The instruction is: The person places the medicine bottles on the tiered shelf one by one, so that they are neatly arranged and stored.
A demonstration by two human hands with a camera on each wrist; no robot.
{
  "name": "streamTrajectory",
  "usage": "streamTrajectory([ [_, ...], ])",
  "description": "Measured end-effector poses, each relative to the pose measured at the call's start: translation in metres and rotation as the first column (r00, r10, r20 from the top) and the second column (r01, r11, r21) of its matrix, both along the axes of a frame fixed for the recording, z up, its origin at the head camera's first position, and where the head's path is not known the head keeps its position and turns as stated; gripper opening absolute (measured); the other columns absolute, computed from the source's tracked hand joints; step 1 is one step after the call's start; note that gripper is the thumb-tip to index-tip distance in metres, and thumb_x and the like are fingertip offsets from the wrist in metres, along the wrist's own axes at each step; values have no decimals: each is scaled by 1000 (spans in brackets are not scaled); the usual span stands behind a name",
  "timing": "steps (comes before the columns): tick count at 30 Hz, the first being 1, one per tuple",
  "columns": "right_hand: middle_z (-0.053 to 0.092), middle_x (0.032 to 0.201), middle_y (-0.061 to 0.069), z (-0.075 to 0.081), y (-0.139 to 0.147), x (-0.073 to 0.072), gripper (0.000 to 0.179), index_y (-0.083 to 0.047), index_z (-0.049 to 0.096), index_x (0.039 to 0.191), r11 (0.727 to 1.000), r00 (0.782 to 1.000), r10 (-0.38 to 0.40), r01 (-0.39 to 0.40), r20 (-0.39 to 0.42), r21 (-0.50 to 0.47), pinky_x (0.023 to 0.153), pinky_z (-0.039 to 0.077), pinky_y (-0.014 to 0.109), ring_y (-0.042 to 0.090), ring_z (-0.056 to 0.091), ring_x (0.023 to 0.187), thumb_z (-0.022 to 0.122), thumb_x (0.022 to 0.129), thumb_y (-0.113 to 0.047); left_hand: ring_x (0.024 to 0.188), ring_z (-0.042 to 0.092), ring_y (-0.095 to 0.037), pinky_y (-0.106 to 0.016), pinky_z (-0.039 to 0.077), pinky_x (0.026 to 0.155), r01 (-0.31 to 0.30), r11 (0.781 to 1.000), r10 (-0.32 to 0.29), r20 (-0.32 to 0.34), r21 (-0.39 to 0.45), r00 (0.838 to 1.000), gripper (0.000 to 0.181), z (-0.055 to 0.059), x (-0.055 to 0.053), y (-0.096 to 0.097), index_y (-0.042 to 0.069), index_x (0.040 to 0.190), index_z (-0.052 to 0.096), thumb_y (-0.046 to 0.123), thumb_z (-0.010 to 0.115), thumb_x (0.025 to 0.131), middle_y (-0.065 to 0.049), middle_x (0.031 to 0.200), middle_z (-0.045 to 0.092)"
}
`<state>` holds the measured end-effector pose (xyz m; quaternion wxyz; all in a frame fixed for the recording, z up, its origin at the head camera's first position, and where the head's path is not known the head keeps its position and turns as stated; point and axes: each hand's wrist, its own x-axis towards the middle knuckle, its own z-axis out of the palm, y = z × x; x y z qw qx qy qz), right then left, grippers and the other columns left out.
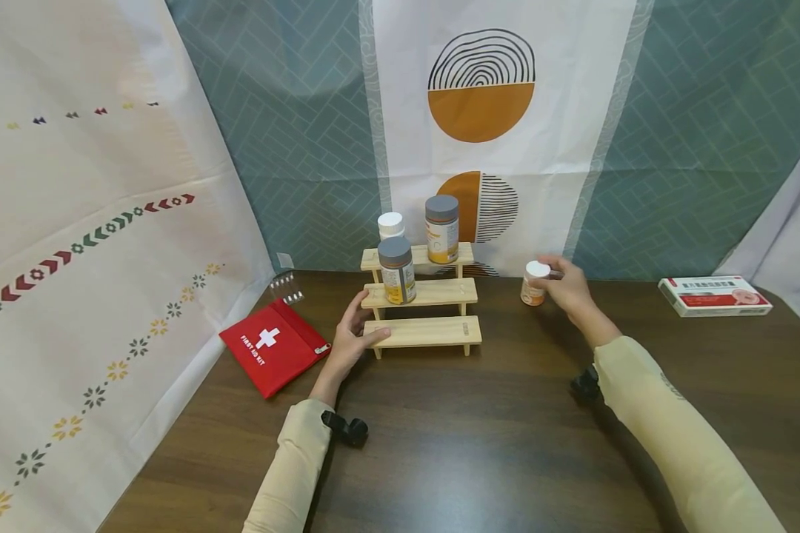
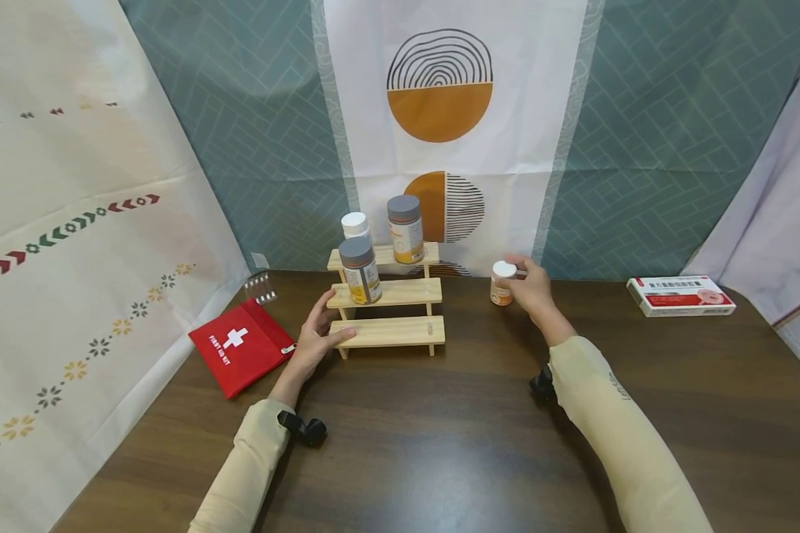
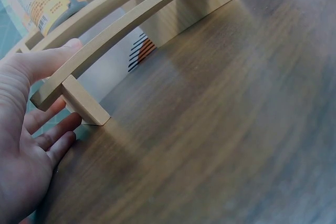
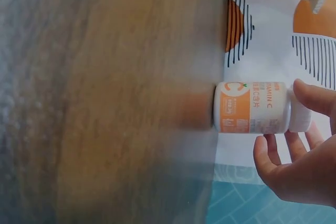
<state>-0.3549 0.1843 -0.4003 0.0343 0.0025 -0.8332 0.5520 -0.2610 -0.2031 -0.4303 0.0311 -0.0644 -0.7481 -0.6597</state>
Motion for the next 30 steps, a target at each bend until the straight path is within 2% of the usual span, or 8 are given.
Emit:
streamTrajectory([
  [3,47,141,25,2,4,4,56,4,44,141,1000,1000,7,-7,6,9,89,41,23,36,49,127,65,90,-8,138,41,-36,-51,26,117,0,1000,0,3,-3,1000,85,0,0,0,20,154,27,4,74,84,-24,145,46],
  [9,46,142,22,12,8,12,59,2,43,142,1000,1000,27,-27,13,10,100,40,40,27,51,120,67,91,-14,137,42,-36,-50,29,114,-1,1000,1,1,0,1000,85,0,0,0,19,154,28,4,74,84,-25,144,47],
  [11,49,137,16,17,9,14,59,1,43,142,1000,1000,25,-25,12,10,100,39,40,17,52,112,67,90,-16,137,42,-36,-48,30,113,-1,1000,1,-1,1,1000,85,-1,0,0,19,154,28,4,74,84,-25,144,47],
  [15,53,119,-5,27,9,16,59,-1,46,140,1000,1000,21,-21,-6,16,96,39,35,-4,49,95,70,89,-18,137,42,-36,-48,31,112,-1,1000,1,-4,-2,1000,85,0,-1,0,19,154,28,4,74,84,-25,144,47],
  [17,51,114,-11,32,8,17,59,-2,46,140,1000,1000,25,-25,-14,13,96,39,34,-9,48,91,70,89,-19,137,42,-36,-49,31,113,-1,1000,1,-2,-5,1000,85,0,-1,0,19,154,28,4,73,84,-24,144,47],
  [21,53,126,-2,45,2,23,60,-4,45,141,999,999,52,-52,-12,-3,100,39,37,-6,50,97,70,89,-22,138,41,-36,-51,27,116,-2,1000,2,1,-4,1000,84,0,-1,0,18,154,28,4,73,84,-24,145,46],
  [25,46,146,11,58,-9,29,63,-8,42,145,995,995,96,-96,3,-26,105,37,40,1,51,108,70,90,-25,137,42,-37,-52,26,117,-3,1000,3,0,-1,1000,84,1,-1,0,17,154,28,4,73,84,-26,144,46],
  [30,43,148,11,69,-22,37,63,-8,41,145,987,989,145,-145,-1,-65,102,37,34,1,51,108,69,91,-22,137,41,-37,-52,26,116,-4,1000,4,1,-1,1000,84,0,0,0,18,154,28,4,73,84,-26,145,46],
])
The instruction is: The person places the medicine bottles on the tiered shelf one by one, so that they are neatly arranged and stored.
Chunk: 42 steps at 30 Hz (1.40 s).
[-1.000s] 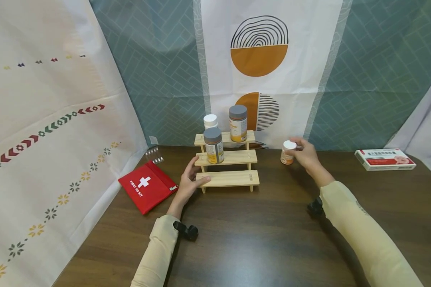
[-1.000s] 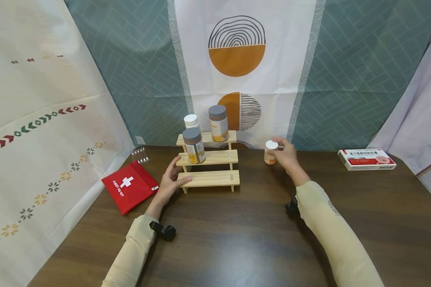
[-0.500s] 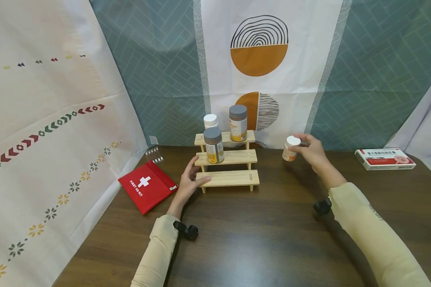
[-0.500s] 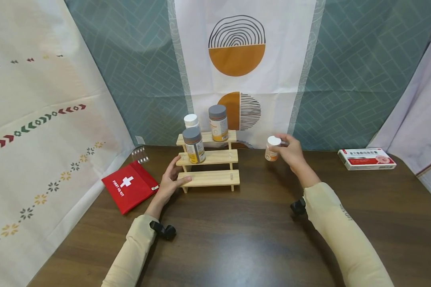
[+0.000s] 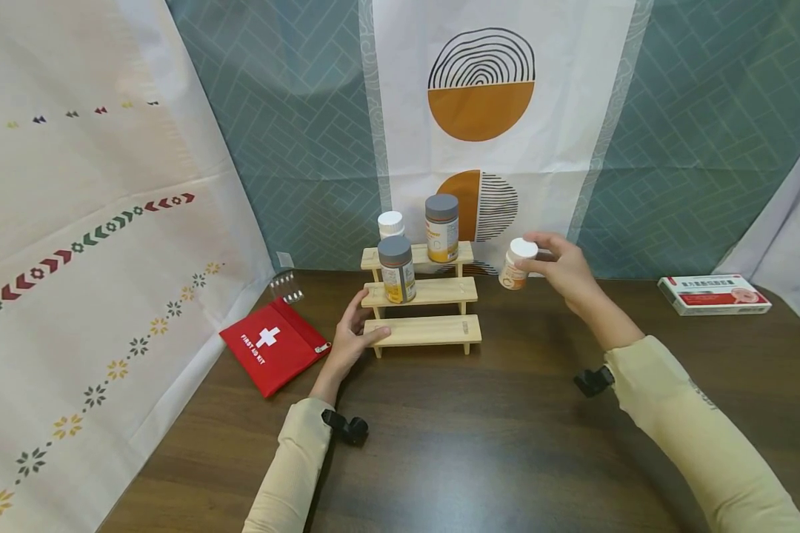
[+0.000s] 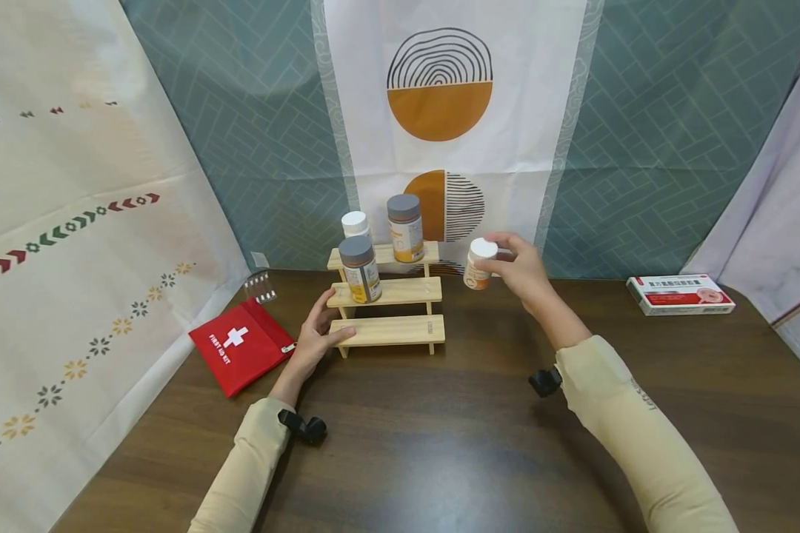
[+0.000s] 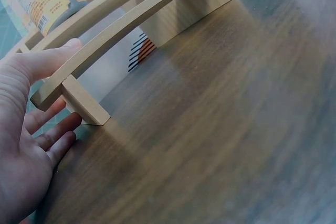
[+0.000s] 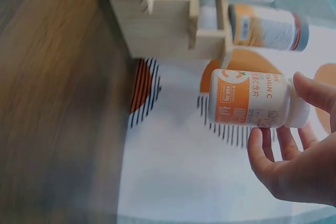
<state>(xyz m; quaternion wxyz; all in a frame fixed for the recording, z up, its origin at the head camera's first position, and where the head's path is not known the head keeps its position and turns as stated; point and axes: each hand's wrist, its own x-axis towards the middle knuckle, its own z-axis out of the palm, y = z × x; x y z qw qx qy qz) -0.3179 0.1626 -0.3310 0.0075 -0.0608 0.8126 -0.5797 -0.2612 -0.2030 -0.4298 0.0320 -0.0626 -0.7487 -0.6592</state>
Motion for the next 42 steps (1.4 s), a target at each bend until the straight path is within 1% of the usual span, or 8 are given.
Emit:
streamTrajectory([
  [4,47,141,6,5,-11,5,61,-7,43,143,999,999,29,-29,-15,-25,98,38,31,4,52,109,69,91,-21,138,41,-37,-52,26,117,-1,1000,1,2,0,1000,85,0,1,0,18,154,28,4,73,84,-25,145,46],
  [7,49,137,5,8,-20,8,58,-8,44,141,997,998,51,-52,-31,-52,99,40,35,10,53,113,69,90,-20,137,42,-37,-51,27,116,0,1000,0,0,4,1000,85,0,1,-1,18,154,28,3,73,84,-26,144,46],
  [15,46,144,17,11,-51,9,56,-5,44,141,989,993,101,-106,-54,-102,106,39,46,32,48,131,67,91,-13,137,42,-37,-51,27,115,0,1000,0,3,0,1000,84,-1,3,-3,20,154,28,5,73,85,-26,144,46],
  [20,48,142,18,7,-71,6,52,-3,47,137,984,989,127,-136,-77,-114,103,42,45,34,49,128,68,89,-8,137,42,-36,-51,29,114,-8,1000,8,-4,2,1000,84,0,3,-3,20,154,28,4,73,84,-25,144,47],
  [24,52,141,17,2,-84,4,50,-4,50,135,983,985,150,-158,-80,-97,97,45,40,33,51,123,69,89,-8,139,39,-35,-52,23,118,-9,1000,9,4,6,1000,84,-1,3,-2,20,154,28,5,73,85,-24,145,46],
  [27,53,139,15,-4,-91,3,48,-6,52,133,983,986,153,-159,-74,-87,91,46,36,32,52,119,70,88,-8,141,38,-35,-52,19,120,-6,1000,5,16,5,1000,85,-1,4,0,20,154,28,5,73,85,-23,146,45],
  [33,53,139,16,-14,-98,0,49,-5,52,133,985,986,145,-152,-77,-86,87,46,30,34,52,120,71,88,-7,140,38,-35,-52,20,120,-4,1000,4,14,-5,1000,85,-1,5,1,20,154,27,5,73,85,-22,149,43],
  [42,53,140,18,-17,-103,-1,50,-6,52,134,988,988,126,-134,-94,-80,95,46,42,36,51,123,71,88,-9,141,37,-35,-53,18,120,-2,1000,2,21,-2,1000,86,-1,5,1,21,155,25,6,73,85,-22,148,43],
])
